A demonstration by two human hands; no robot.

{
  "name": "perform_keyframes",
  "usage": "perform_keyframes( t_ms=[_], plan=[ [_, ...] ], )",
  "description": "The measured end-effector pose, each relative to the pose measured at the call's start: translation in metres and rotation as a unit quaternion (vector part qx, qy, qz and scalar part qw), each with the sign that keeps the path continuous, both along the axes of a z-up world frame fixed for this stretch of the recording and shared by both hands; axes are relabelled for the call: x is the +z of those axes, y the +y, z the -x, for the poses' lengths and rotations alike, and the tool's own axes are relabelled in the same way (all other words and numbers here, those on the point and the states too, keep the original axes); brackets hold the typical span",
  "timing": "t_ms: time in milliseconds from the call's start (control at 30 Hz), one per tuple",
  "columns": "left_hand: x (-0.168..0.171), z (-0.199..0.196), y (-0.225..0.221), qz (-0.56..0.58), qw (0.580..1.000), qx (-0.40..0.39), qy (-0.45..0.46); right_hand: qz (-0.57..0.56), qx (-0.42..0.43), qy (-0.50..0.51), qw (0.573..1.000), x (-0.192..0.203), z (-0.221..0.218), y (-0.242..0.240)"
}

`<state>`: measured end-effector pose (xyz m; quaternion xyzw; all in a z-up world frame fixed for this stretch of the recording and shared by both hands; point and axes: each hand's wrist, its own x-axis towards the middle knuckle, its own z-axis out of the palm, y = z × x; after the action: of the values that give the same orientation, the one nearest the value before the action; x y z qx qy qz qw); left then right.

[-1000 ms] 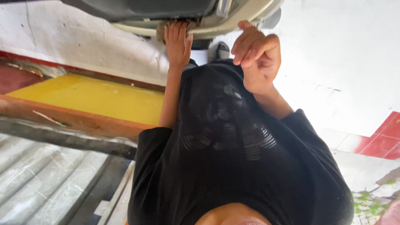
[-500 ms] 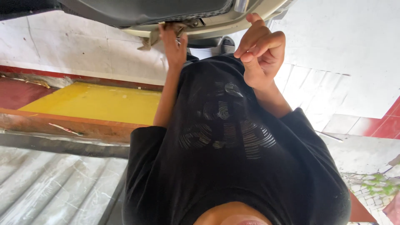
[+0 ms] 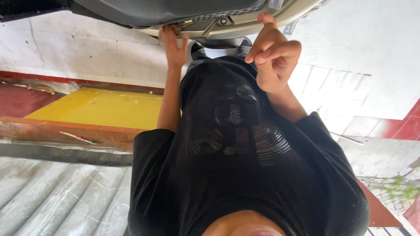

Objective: The person is working on the rear seat of a scooter, repeatedly pressing down on the seat and manipulating the latch mechanism underneath. They use their hands to align the seat and attempt to secure it in place, occasionally reaching under the seat to adjust the locking components.

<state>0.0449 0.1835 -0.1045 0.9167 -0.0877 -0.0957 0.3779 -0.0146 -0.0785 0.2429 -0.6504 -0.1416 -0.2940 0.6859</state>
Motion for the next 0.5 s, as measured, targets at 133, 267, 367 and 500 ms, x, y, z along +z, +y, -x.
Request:
perform_keyframes(
  t_ms=[133,267,367,500],
  plan=[
    [0.054,0.015,-0.033,0.006,0.975,-0.221,-0.041,0.011,-0.006,-0.002,1.0,-0.015,-0.011,0.02],
    [0.089,-0.005,-0.018,0.018,0.95,-0.312,0.028,0.014,-0.018,0.056,0.998,-0.027,-0.016,0.034],
    [0.058,-0.013,0.011,0.023,0.942,-0.334,0.031,0.015,-0.028,0.103,0.994,-0.036,-0.014,0.044],
    [-0.014,-0.019,0.062,0.01,0.976,-0.214,-0.027,-0.045,-0.08,0.135,0.987,-0.061,-0.017,0.053]
  ],
)
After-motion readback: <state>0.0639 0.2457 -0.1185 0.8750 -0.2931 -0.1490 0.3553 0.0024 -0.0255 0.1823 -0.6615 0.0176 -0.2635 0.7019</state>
